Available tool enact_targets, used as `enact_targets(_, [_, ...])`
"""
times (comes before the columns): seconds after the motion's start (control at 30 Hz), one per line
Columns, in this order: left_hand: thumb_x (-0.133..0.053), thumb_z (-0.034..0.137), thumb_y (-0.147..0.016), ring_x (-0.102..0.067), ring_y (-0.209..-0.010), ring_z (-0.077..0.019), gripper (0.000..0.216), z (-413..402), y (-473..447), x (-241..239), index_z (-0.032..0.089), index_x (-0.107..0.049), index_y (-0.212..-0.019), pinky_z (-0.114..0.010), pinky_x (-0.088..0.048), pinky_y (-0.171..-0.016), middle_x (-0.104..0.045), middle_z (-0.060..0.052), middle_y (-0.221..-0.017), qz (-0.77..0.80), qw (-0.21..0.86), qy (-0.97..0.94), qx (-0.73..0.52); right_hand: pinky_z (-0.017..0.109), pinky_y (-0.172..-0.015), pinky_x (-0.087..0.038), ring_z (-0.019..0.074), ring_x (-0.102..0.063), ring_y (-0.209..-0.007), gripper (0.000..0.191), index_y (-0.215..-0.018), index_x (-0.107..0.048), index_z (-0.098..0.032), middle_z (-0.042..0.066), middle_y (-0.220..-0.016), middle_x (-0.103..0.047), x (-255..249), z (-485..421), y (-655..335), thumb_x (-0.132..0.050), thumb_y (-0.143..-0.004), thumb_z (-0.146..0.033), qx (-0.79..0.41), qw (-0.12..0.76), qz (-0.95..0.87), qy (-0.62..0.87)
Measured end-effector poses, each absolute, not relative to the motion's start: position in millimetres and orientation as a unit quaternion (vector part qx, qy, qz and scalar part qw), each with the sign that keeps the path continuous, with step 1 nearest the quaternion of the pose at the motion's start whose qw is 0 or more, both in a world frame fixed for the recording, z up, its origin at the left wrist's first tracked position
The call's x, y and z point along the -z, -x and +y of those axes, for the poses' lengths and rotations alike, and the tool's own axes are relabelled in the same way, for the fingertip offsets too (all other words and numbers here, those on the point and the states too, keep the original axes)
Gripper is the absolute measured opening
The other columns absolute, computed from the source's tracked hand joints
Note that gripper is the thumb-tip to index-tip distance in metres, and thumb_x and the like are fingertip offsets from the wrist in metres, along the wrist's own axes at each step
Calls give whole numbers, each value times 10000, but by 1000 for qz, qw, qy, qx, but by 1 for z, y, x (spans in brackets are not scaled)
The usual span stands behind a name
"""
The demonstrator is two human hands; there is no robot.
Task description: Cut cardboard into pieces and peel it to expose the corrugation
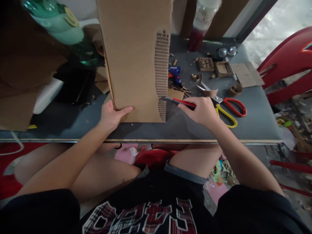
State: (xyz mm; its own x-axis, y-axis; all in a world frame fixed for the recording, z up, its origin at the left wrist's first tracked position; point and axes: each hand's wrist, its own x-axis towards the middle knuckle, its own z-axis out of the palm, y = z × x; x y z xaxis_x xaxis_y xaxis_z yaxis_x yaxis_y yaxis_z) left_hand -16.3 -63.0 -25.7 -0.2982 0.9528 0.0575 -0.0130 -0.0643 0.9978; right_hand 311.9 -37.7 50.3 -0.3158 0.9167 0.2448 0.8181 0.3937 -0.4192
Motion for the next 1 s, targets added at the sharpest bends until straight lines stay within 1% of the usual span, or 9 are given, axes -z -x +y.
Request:
enact_targets(0.23, [-995,367,-475,-746,-944,-284,642,-60,22,37,157,-677,-992,-452,-629,-904,-766,-109,-1038,525,412,-438,-602,291,-583,-345,137,-532,-563,354,-832,-800,-167,36,-635,-678,-45,-28,-302,-612,-887,-462,-222,192,-802,520])
enact_targets(0.37, [-929,448,-639,-730,-1042,-270,572,-59,24,39,172,-671,-1069,-433,-593,-984,-756,-112,-1116,491,396,-468,-618,271,-555,-321,112,-480,-540,417,-861,-789,-142,11,-594,-614,-32,-29,-294,-582,-916,-499,-264,269,-785,492])
enact_targets(0.47, [-906,493,-679,-726,-1049,-264,552,-60,23,37,169,-682,-1065,-417,-575,-1009,-761,-109,-1096,479,387,-480,-625,260,-541,-331,101,-468,-521,412,-909,-787,-138,0,-591,-610,-27,-27,-293,-585,-926,-496,-283,301,-782,466])
enact_targets(0.6, [-923,510,-657,-731,-1007,-254,571,-60,20,34,167,-692,-1052,-399,-584,-981,-764,-108,-1085,485,388,-468,-629,255,-544,-377,101,-528,-530,364,-836,-791,-165,11,-623,-669,-32,-17,-306,-665,-882,-503,-302,247,-849,356])
enact_targets(0.7, [-935,493,-644,-730,-1006,-257,549,-58,16,33,176,-687,-1018,-399,-595,-951,-764,-104,-1088,495,393,-450,-631,276,-571,-433,134,-600,-578,346,-877,-807,-207,32,-723,-736,-41,-10,-317,-714,-830,-537,-314,205,-866,330])
enact_targets(0.77, [-938,487,-640,-733,-978,-256,540,-57,14,31,179,-683,-1004,-403,-603,-926,-767,-103,-1067,501,401,-437,-631,299,-574,-432,153,-589,-575,382,-903,-802,-211,39,-706,-720,-45,-6,-322,-670,-849,-565,-265,246,-839,407])
enact_targets(0.87, [-943,486,-630,-734,-956,-258,542,-58,13,30,185,-682,-997,-408,-610,-898,-766,-105,-1054,503,412,-424,-630,339,-633,-443,198,-610,-633,403,-932,-789,-182,68,-712,-701,-46,0,-325,-609,-875,-538,-103,292,-761,570])
enact_targets(0.93, [-941,490,-633,-731,-960,-254,541,-59,13,30,188,-682,-999,-406,-609,-901,-764,-100,-1056,499,410,-423,-635,386,-700,-468,267,-660,-761,376,-918,-781,-168,109,-761,-713,-42,1,-325,-617,-862,-502,-11,233,-722,652])
enact_targets(1.0, [-937,488,-641,-728,-957,-243,531,-60,14,31,188,-684,-998,-397,-606,-910,-762,-90,-1049,498,405,-419,-643,448,-793,-490,353,-667,-966,345,-899,-770,-158,155,-822,-725,-38,0,-321,-626,-860,-469,39,153,-724,671])
